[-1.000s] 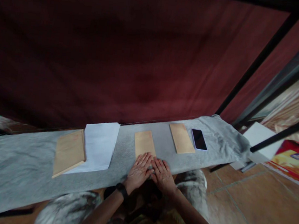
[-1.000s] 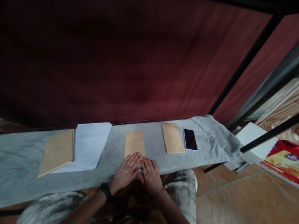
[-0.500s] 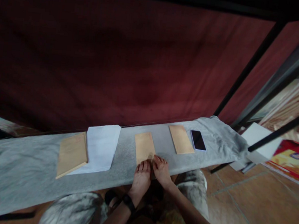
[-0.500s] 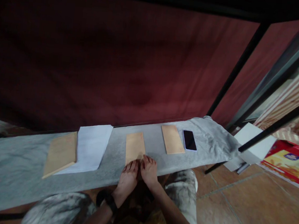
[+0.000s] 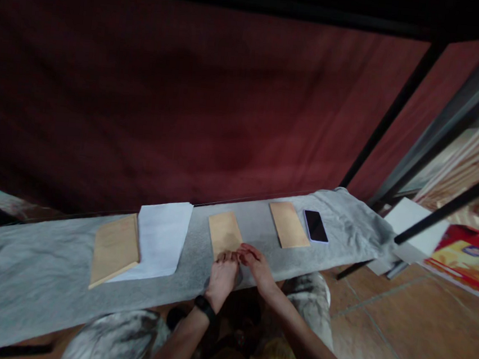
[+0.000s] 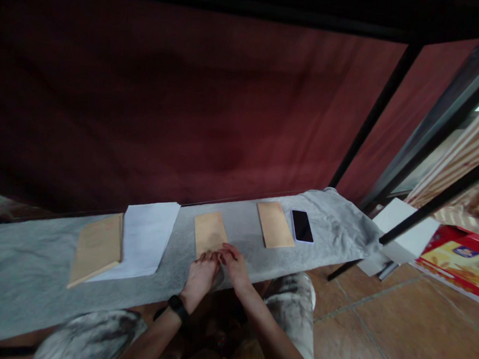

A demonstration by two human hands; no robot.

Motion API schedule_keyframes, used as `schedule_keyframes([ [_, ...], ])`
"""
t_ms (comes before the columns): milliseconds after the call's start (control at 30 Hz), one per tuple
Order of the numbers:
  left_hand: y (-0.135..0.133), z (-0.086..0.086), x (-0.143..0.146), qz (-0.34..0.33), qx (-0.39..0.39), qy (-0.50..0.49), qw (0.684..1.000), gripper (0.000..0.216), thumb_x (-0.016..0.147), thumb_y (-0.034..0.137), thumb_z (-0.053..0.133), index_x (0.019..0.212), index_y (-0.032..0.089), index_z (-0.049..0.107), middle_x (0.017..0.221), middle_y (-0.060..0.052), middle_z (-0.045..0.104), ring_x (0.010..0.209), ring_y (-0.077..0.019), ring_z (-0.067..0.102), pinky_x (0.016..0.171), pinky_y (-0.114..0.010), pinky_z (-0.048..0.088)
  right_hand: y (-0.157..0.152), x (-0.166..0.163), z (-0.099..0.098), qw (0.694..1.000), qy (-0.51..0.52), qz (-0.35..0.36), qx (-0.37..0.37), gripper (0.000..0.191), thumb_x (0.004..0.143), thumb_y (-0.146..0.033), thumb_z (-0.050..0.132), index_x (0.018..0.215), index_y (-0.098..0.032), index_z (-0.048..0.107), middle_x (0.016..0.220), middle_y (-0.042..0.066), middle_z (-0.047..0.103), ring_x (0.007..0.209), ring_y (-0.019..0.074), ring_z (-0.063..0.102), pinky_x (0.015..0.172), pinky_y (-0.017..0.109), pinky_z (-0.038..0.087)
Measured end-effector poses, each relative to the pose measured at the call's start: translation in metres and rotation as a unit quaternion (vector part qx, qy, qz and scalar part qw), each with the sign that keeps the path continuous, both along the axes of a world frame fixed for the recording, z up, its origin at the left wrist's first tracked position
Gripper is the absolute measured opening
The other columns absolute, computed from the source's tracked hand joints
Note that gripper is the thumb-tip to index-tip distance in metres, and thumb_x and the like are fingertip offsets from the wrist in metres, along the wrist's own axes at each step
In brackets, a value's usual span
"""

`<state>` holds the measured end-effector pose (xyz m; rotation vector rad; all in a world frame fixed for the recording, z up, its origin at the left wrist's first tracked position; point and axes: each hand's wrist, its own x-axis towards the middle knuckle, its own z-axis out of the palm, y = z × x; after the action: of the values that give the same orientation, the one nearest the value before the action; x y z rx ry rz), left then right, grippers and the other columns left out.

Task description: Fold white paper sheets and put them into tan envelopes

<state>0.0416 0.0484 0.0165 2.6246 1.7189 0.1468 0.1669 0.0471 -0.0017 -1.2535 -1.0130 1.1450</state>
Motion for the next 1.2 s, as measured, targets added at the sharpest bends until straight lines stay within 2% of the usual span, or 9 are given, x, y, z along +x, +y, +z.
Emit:
schedule_keyframes([
  [133, 0.004, -0.005, -0.005, 0.017, 0.004, -0.006, 1.0, 0.032, 0.093, 0.013, 0.043, 0.118, 0.014, 0.063, 0.113, -0.015, 0.065, 0.104, -0.0255, 0.062, 0.084, -0.036, 0.053, 0.0, -0.005, -0.01, 0.999, 0.038, -0.004, -0.01, 0.042, 0.078, -0.054, 0.061, 0.102, -0.02, 0.069, 0.094, 0.008, 0.075, 0.083, 0.023, 0.07, 0.078, 0.038, 0.057],
  [300, 0.009, -0.026, -0.006, -0.012, 0.033, 0.04, 0.999, 0.044, 0.088, 0.001, 0.041, 0.127, 0.011, 0.058, 0.132, -0.019, 0.059, 0.121, -0.0279, 0.056, 0.095, -0.041, 0.05, -0.01, 0.011, -0.035, 0.997, -0.061, -0.038, -0.004, 0.041, 0.081, -0.054, 0.057, 0.101, -0.021, 0.07, 0.095, 0.008, 0.074, 0.086, 0.0228, 0.068, 0.077, 0.037, 0.057],
  [633, 0.017, -0.032, 0.012, -0.033, -0.023, 0.014, 0.999, 0.049, 0.081, -0.005, 0.04, 0.126, 0.003, 0.058, 0.121, -0.029, 0.064, 0.114, -0.032, 0.064, 0.093, -0.049, 0.051, -0.019, 0.028, -0.062, 0.996, -0.08, -0.04, -0.027, 0.045, 0.08, -0.052, 0.05, 0.103, -0.019, 0.071, 0.097, 0.012, 0.073, 0.08, 0.0252, 0.068, 0.073, 0.043, 0.058],
  [800, 0.016, -0.013, 0.018, -0.02, -0.054, -0.025, 0.998, 0.03, 0.085, 0.002, 0.044, 0.097, 0.009, 0.071, 0.09, -0.02, 0.072, 0.091, -0.0289, 0.071, 0.085, -0.042, 0.053, -0.026, 0.031, -0.062, 0.996, -0.077, -0.052, -0.019, 0.041, 0.078, -0.047, 0.054, 0.101, -0.02, 0.072, 0.101, 0.011, 0.073, 0.089, 0.0265, 0.068, 0.084, 0.047, 0.057],
  [900, 0.025, 0.016, 0.008, 0.006, -0.051, -0.06, 0.997, 0.027, 0.09, 0.01, 0.044, 0.085, 0.013, 0.071, 0.08, -0.016, 0.071, 0.083, -0.0268, 0.071, 0.08, -0.039, 0.052, -0.03, 0.035, -0.057, 0.997, -0.039, -0.05, -0.034, 0.044, 0.077, -0.053, 0.058, 0.1, -0.019, 0.072, 0.095, 0.01, 0.074, 0.082, 0.0249, 0.068, 0.08, 0.045, 0.058],
  [967, 0.032, 0.039, -0.004, 0.057, -0.024, -0.106, 0.993, 0.031, 0.095, 0.018, 0.04, 0.093, 0.014, 0.07, 0.087, -0.015, 0.072, 0.08, -0.0252, 0.07, 0.076, -0.037, 0.052, -0.032, 0.037, -0.053, 0.998, -0.011, -0.051, -0.043, 0.049, 0.074, -0.059, 0.062, 0.098, -0.018, 0.072, 0.092, 0.011, 0.073, 0.077, 0.0238, 0.067, 0.077, 0.044, 0.058],
  [1000, 0.035, 0.049, -0.01, 0.121, -0.001, -0.209, 0.97, 0.029, 0.095, 0.023, 0.042, 0.092, 0.015, 0.07, 0.085, -0.013, 0.072, 0.077, -0.0234, 0.069, 0.074, -0.035, 0.052, -0.032, 0.037, -0.051, 0.998, 0.0, -0.052, -0.047, 0.052, 0.073, -0.062, 0.063, 0.098, -0.017, 0.072, 0.09, 0.011, 0.073, 0.075, 0.0234, 0.067, 0.075, 0.043, 0.058],
  [1067, 0.035, 0.062, -0.02, 0.192, 0.007, -0.447, 0.874, 0.029, 0.093, 0.035, 0.049, 0.087, 0.015, 0.069, 0.079, -0.008, 0.072, 0.071, -0.0191, 0.067, 0.068, -0.03, 0.052, -0.031, 0.035, -0.047, 0.997, 0.014, -0.055, -0.053, 0.059, 0.071, -0.069, 0.064, 0.098, -0.017, 0.072, 0.09, 0.011, 0.073, 0.072, 0.0228, 0.066, 0.072, 0.043, 0.059],
  [1200, 0.012, 0.044, -0.023, 0.254, -0.061, -0.761, 0.594, 0.036, 0.074, 0.048, 0.07, 0.088, 0.015, 0.066, 0.083, -0.003, 0.071, 0.069, -0.0146, 0.065, 0.063, -0.027, 0.055, -0.027, 0.022, -0.038, 0.996, 0.036, -0.041, -0.069, 0.059, 0.073, -0.072, 0.063, 0.1, -0.02, 0.071, 0.094, 0.012, 0.074, 0.074, 0.0237, 0.068, 0.067, 0.041, 0.059],
])
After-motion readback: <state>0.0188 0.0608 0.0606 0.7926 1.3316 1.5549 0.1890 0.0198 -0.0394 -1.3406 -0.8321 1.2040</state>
